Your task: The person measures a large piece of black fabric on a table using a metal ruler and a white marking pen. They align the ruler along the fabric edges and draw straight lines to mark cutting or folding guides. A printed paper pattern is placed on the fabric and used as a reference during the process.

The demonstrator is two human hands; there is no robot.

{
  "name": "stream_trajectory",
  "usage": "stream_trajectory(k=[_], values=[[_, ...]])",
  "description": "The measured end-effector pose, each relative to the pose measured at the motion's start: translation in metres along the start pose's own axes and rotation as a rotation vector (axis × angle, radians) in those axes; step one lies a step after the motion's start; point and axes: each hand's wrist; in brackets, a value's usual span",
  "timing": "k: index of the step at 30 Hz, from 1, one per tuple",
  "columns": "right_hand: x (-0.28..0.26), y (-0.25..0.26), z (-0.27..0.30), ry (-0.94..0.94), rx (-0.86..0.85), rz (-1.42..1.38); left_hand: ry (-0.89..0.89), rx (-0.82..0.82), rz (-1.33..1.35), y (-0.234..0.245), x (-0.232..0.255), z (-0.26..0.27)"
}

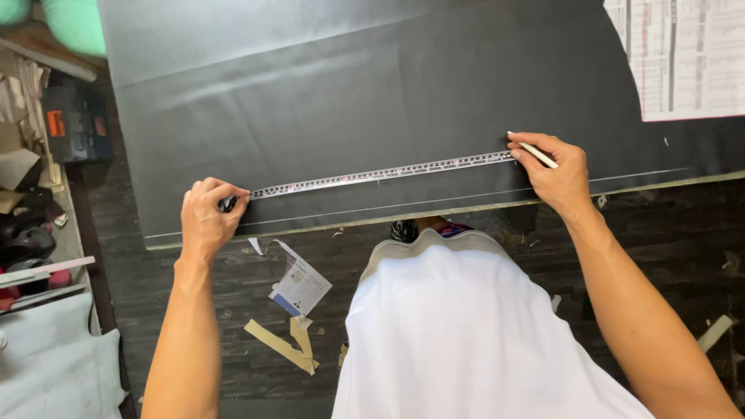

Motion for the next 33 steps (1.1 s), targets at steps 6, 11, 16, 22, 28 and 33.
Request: stream_trajectory(k=[6,11,16,22,28,33], values=[[0.005,-0.001,0.003,-0.005,0.020,-0.033,0.020,-0.005,-0.022,0.000,0.005,0.001],[0.007,-0.003,0.003,0.011,0.038,-0.026,0.028,-0.001,-0.024,0.000,0.004,0.002],[0.004,-0.005,0.002,0.068,0.072,0.000,0.014,-0.014,-0.025,0.002,0.007,-0.001],[-0.002,-0.004,0.002,0.077,0.102,0.058,0.056,-0.134,-0.040,0.002,0.001,-0.008],[0.016,0.042,-0.022,-0.053,0.155,0.011,0.271,-0.237,0.269,-0.018,-0.025,0.036],[0.074,0.141,-0.051,0.029,0.282,0.465,0.359,0.063,0.497,-0.094,-0.021,0.080]])
Point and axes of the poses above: each hand's wrist, its own z-axis away from the middle knuckle, its own y-axis out of the back of the hand, x = y × z, and after that the axes turned 12 degrees about y, right-handed
